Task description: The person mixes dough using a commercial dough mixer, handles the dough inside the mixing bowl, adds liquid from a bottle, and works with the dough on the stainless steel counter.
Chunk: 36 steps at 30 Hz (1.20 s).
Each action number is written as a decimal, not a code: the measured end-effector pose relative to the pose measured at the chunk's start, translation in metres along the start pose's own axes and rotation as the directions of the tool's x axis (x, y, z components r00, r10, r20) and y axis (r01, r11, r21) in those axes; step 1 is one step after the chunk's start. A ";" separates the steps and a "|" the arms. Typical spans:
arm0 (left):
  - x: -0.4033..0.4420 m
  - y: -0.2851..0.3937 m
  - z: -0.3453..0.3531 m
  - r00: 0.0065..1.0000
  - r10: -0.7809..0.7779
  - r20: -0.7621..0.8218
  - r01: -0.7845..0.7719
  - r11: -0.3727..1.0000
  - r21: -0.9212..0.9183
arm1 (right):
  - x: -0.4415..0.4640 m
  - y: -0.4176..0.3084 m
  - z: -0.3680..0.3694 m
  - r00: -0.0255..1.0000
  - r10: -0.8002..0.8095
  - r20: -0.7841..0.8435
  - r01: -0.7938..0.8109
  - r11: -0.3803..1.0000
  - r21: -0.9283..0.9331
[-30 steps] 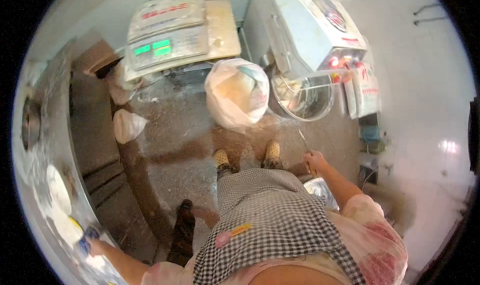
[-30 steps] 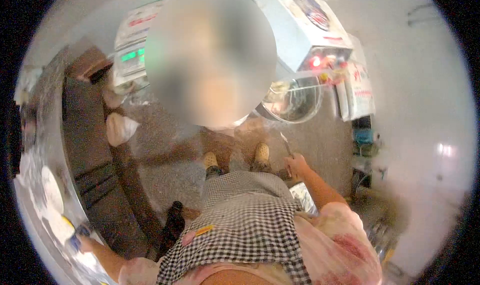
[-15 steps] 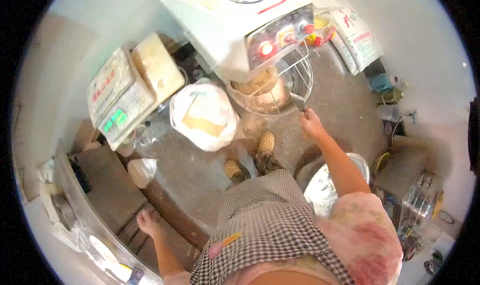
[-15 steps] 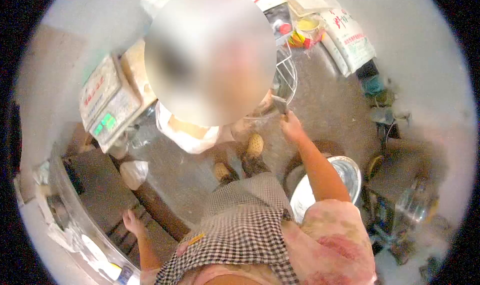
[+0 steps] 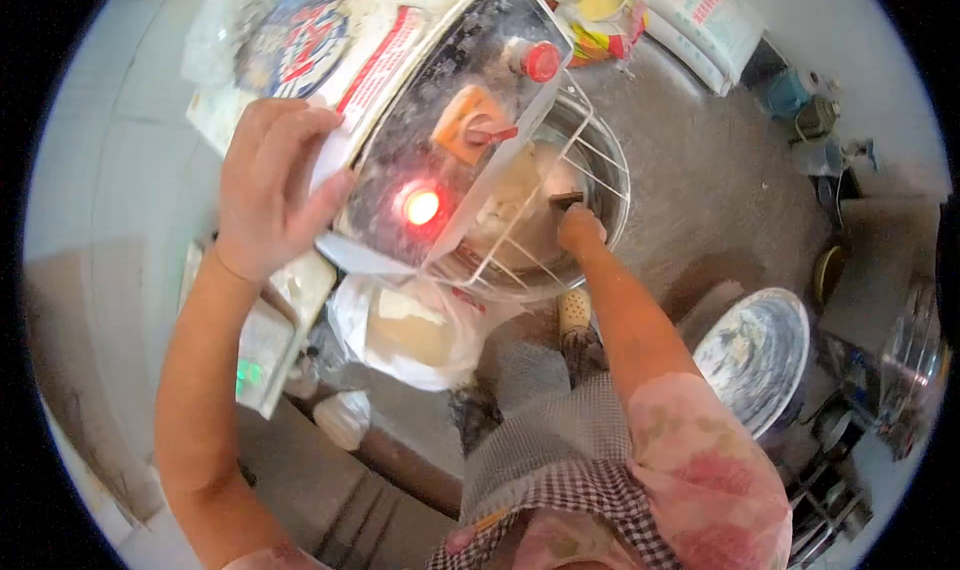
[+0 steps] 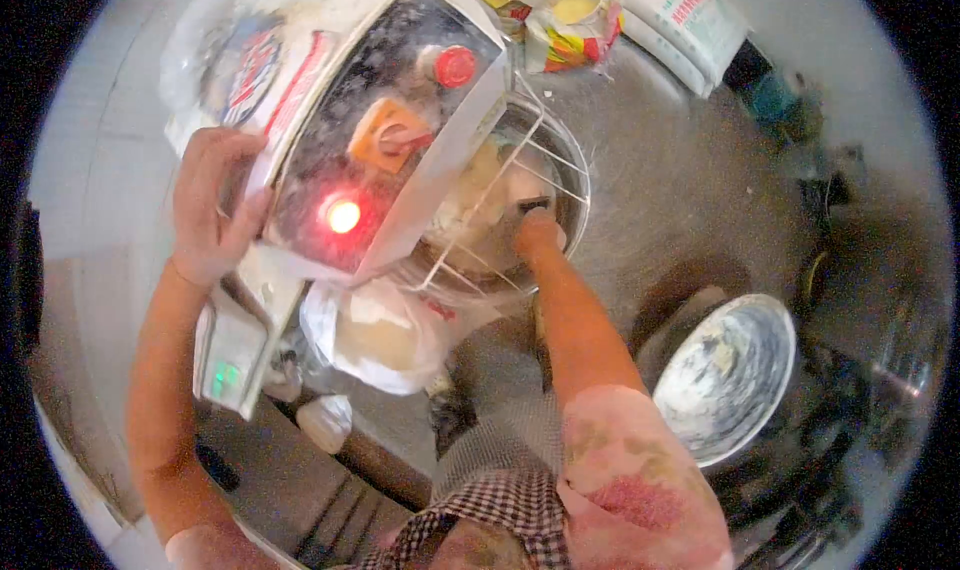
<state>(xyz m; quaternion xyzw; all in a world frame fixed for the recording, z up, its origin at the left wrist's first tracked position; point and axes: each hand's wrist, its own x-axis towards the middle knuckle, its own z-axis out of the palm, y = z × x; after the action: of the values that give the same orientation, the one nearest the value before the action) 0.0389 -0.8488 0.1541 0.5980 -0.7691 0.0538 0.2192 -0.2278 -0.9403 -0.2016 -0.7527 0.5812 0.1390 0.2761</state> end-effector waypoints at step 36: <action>-0.014 -0.034 0.021 0.997 0.015 0.073 0.003 0.970 -0.241 | 0.066 0.020 0.106 0.967 0.252 0.021 -0.253 0.966 0.045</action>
<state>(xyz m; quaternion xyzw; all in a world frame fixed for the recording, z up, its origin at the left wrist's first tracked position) 0.0675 -0.8525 0.1235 0.5662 -0.7793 -0.0617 0.2613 -0.2157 -0.9353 -0.3275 -0.6647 0.6734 0.1649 0.2784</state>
